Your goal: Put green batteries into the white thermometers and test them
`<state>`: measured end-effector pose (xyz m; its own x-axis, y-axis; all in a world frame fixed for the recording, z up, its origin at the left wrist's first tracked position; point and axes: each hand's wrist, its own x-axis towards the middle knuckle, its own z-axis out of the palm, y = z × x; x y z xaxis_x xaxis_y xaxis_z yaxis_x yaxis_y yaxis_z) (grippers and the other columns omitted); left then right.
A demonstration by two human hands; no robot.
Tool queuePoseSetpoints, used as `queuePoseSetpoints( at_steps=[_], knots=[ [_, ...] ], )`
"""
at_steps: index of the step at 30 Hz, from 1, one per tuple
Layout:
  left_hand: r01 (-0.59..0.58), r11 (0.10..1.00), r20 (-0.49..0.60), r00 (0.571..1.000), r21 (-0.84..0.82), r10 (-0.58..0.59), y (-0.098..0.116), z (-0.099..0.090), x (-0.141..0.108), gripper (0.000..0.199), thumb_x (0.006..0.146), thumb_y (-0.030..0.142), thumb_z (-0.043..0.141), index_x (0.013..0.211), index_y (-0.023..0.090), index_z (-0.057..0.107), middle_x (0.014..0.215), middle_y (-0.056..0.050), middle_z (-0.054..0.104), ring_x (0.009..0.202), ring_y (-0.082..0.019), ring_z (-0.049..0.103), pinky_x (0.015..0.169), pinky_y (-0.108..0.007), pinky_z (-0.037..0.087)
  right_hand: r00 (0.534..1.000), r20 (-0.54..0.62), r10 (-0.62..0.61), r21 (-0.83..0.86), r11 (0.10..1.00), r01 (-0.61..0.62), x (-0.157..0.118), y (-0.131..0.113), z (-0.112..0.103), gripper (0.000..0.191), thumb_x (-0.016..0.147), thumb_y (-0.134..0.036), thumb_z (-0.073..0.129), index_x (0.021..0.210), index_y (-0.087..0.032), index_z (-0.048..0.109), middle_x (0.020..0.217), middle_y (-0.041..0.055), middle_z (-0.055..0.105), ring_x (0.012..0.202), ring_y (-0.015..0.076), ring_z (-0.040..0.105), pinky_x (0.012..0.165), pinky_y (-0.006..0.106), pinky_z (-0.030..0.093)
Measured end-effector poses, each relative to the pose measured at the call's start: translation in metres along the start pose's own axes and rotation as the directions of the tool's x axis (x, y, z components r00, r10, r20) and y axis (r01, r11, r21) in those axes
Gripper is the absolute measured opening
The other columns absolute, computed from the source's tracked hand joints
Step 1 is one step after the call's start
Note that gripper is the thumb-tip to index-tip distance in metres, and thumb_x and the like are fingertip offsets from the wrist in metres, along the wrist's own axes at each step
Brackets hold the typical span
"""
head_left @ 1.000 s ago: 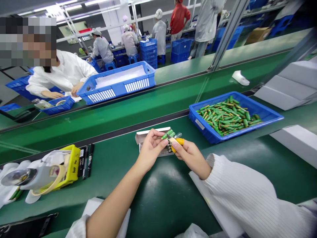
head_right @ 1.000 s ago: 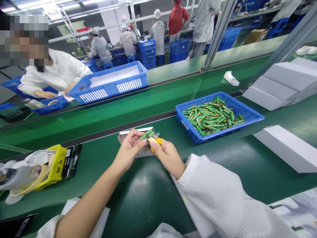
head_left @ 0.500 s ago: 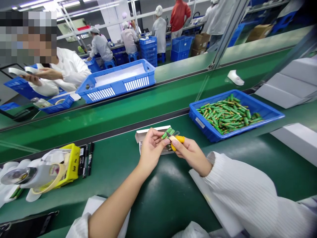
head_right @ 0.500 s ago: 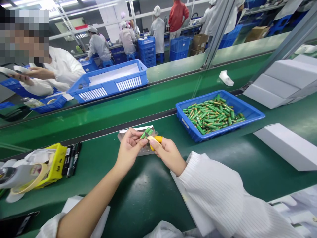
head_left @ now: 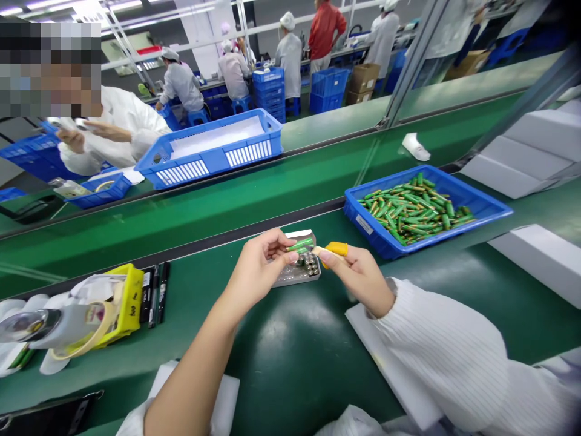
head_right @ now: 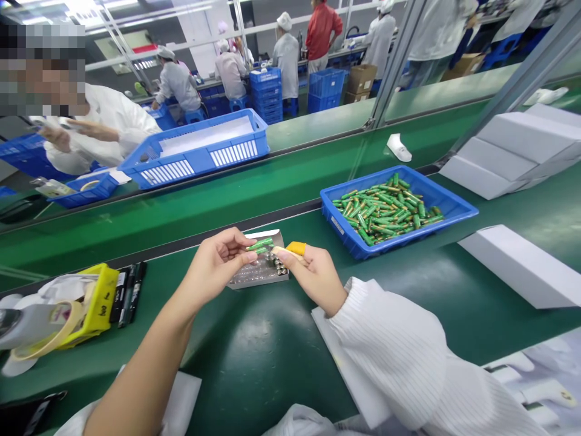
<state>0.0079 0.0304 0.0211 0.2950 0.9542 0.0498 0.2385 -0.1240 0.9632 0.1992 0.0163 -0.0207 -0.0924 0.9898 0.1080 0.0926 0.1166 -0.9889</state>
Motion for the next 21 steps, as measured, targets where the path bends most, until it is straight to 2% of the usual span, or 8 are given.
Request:
queuePoseSetpoints(
  at_steps=[2, 4, 5, 8, 10, 16, 18, 21],
  knots=[
    [-0.003, 0.992, 0.050, 0.999, 0.123, -0.003, 0.003, -0.007, -0.001, 0.005, 0.076, 0.014, 0.060, 0.075, 0.017, 0.056, 0.076, 0.000, 0.061, 0.070, -0.011, 0.057, 0.063, -0.021, 0.043, 0.987, -0.160, 0.010, 0.136, 0.991, 0.012, 0.006, 0.000, -0.009, 0.040, 0.077, -0.051, 0.062, 0.063, -0.017, 0.047, 0.054, -0.0059, 0.030, 0.047, 0.0057, 0.026, 0.043, 0.021, 0.019],
    [-0.012, 0.985, 0.045, 0.999, 0.171, 0.005, 0.003, -0.008, -0.002, 0.004, 0.077, 0.014, 0.060, 0.077, 0.017, 0.058, 0.075, 0.001, 0.061, 0.070, -0.011, 0.057, 0.063, -0.021, 0.043, 0.946, -0.323, 0.036, 0.291, 0.955, 0.063, 0.012, 0.000, -0.016, 0.045, 0.073, -0.054, 0.066, 0.062, -0.019, 0.041, 0.051, -0.0083, 0.024, 0.042, 0.0041, 0.020, 0.039, 0.020, 0.013],
    [-0.022, 0.986, 0.024, 1.000, 0.167, 0.018, 0.002, -0.006, -0.002, 0.005, 0.076, 0.013, 0.060, 0.079, 0.017, 0.058, 0.075, 0.001, 0.062, 0.070, -0.011, 0.057, 0.063, -0.021, 0.044, 0.943, -0.327, 0.055, 0.335, 0.940, 0.061, 0.013, 0.000, -0.017, 0.046, 0.071, -0.056, 0.066, 0.062, -0.019, 0.041, 0.050, -0.0084, 0.027, 0.040, 0.0039, 0.022, 0.038, 0.019, 0.015],
    [-0.095, 0.978, -0.050, 0.993, 0.186, 0.106, -0.003, 0.009, -0.001, 0.014, 0.072, 0.011, 0.066, 0.084, 0.017, 0.060, 0.078, 0.002, 0.064, 0.070, -0.011, 0.058, 0.063, -0.020, 0.044, 0.993, -0.049, 0.104, 0.304, 0.949, -0.085, 0.010, -0.002, -0.007, 0.043, 0.073, -0.057, 0.065, 0.066, -0.017, 0.049, 0.054, -0.0013, 0.050, 0.047, 0.0086, 0.046, 0.043, 0.021, 0.034],
    [-0.156, 0.957, -0.073, 0.981, 0.244, 0.179, -0.005, 0.019, -0.003, 0.013, 0.072, 0.009, 0.066, 0.080, 0.017, 0.062, 0.076, 0.002, 0.066, 0.069, -0.011, 0.059, 0.062, -0.020, 0.044, 0.988, 0.098, 0.116, 0.250, 0.958, -0.138, 0.006, -0.004, 0.004, 0.038, 0.074, -0.051, 0.067, 0.071, -0.015, 0.055, 0.059, 0.0031, 0.059, 0.052, 0.0119, 0.053, 0.050, 0.025, 0.042],
    [-0.261, 0.934, -0.025, 0.961, 0.243, 0.275, -0.009, 0.025, -0.007, 0.019, 0.077, 0.005, 0.059, 0.083, 0.019, 0.070, 0.084, 0.000, 0.072, 0.078, -0.014, 0.065, 0.073, -0.023, 0.050, 0.988, 0.061, 0.145, 0.286, 0.945, -0.157, 0.003, -0.006, 0.003, 0.030, 0.069, -0.039, 0.075, 0.075, -0.015, 0.059, 0.062, 0.0022, 0.060, 0.057, 0.0120, 0.054, 0.053, 0.024, 0.045],
    [-0.241, 0.953, -0.026, 0.968, 0.185, 0.250, -0.009, 0.024, -0.005, 0.019, 0.077, 0.007, 0.059, 0.083, 0.020, 0.071, 0.085, -0.001, 0.073, 0.081, -0.015, 0.066, 0.076, -0.025, 0.051, 0.989, 0.044, 0.142, 0.299, 0.943, -0.149, 0.004, -0.007, -0.001, 0.029, 0.067, -0.037, 0.076, 0.075, -0.015, 0.059, 0.067, 0.0021, 0.060, 0.060, 0.0115, 0.055, 0.054, 0.024, 0.045],
    [-0.122, 0.992, -0.068, 0.990, 0.023, 0.123, -0.009, 0.019, -0.001, 0.010, 0.074, 0.013, 0.064, 0.078, 0.018, 0.072, 0.080, -0.002, 0.073, 0.075, -0.017, 0.067, 0.072, -0.027, 0.052, 0.987, 0.061, 0.147, 0.290, 0.944, -0.159, 0.003, -0.009, -0.003, 0.028, 0.066, -0.035, 0.076, 0.076, -0.015, 0.058, 0.073, 0.0020, 0.058, 0.060, 0.0100, 0.053, 0.052, 0.022, 0.043]
  ],
)
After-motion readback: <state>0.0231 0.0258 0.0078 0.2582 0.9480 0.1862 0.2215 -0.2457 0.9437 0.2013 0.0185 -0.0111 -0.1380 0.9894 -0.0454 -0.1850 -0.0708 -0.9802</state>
